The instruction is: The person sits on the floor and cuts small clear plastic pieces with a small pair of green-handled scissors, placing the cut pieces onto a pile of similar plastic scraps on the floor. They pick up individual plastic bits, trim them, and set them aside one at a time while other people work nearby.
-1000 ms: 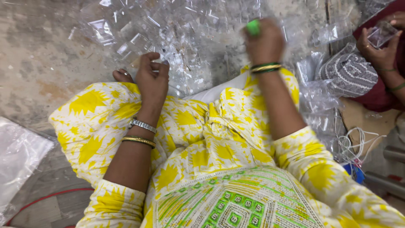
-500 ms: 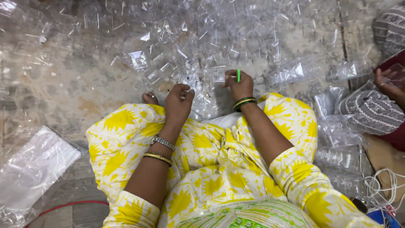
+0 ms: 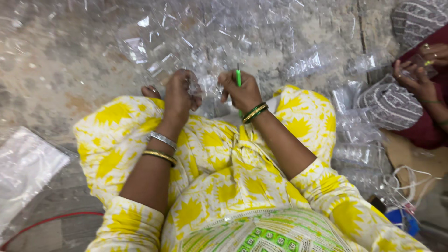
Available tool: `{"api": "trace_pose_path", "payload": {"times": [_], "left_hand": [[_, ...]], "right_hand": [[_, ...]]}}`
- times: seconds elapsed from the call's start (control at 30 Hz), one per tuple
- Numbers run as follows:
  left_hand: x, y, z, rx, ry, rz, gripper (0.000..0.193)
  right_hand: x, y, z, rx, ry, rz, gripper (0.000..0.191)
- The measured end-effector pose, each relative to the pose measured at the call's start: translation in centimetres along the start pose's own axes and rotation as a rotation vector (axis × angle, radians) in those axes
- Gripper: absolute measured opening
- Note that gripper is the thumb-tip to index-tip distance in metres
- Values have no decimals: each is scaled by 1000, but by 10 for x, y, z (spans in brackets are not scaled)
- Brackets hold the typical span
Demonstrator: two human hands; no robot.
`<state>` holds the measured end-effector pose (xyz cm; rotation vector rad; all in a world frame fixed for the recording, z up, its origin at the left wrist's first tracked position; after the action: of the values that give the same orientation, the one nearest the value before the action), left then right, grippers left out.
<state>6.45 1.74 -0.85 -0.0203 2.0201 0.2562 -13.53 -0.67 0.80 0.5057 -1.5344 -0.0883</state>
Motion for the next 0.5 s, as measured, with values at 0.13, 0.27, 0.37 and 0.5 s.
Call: {"api": "trace_pose_path", "payload": {"times": [0.13,0.27,0.37,0.5], "left_hand": [[-4,9,1,14,252,70,38],[-7,14,-2,90,284,78,42],[-5,15,-2,94,287,94,42],[1,13,3,45,233,162,42]], "right_hand": [[17,21,1,-37,149,221,48],[23,31,-12,-117,338,217,48],[34,35,-18,-245,530,422,45],[34,37,-22,-282,480,416,39]]}}
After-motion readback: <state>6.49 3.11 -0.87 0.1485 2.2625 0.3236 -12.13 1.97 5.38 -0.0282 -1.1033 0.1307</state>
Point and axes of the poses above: each hand's wrist, its own y-axis away from the middle knuckle, its own z-axis out of the back of the hand, x = y × z, the point moved 4 cm from there along -y, towards the middle knuckle, and after that the axes turned 14 degrees about -z, right-handed, at the moved point
